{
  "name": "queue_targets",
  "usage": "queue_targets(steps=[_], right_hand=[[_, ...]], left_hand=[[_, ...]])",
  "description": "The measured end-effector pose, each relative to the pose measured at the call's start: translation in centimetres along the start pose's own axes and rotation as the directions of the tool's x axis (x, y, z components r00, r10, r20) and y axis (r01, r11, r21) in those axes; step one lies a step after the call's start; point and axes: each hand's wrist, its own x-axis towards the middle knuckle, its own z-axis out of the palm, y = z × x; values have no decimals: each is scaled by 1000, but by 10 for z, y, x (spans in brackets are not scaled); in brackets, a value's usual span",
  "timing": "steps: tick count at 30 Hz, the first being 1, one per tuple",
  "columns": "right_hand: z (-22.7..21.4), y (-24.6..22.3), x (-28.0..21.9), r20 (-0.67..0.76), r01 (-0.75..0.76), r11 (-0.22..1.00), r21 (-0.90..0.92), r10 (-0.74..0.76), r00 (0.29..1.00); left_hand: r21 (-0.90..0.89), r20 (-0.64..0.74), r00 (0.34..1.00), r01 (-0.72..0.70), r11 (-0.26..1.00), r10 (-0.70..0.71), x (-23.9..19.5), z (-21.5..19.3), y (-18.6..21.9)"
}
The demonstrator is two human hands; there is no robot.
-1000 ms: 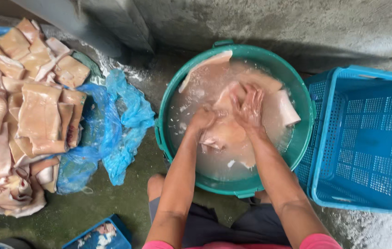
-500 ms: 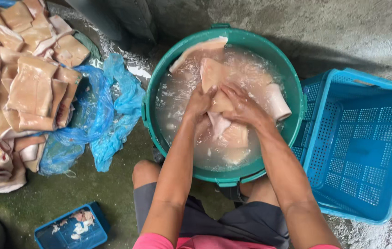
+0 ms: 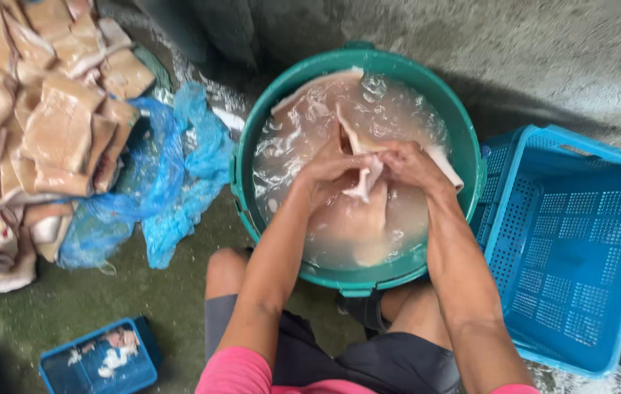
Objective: The person picks up folded, light-colored animal skins from a large pile on a blue tarp and washes them in a green bucket of water. They repeatedly submerge, agitate, and rinse the skins by hand, then place the wet skins into a blue plastic basket.
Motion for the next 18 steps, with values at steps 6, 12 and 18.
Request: queue_targets(steps=[6,12,18], right_hand=[[15,-42,11,-140,-10,991,-131,-9,990],[-1,-26,16,-472,-2,982,-188,-89,877],[-15,-57,-50,-751,41,924,-380,-335,569]], left_hand=[[377,-275,958,182,908,-78,4,-1,-5],[492,-37,992,-90,866,124,4,-2,-7],[734,-26,945,-204,647,327,13,-21,-30]])
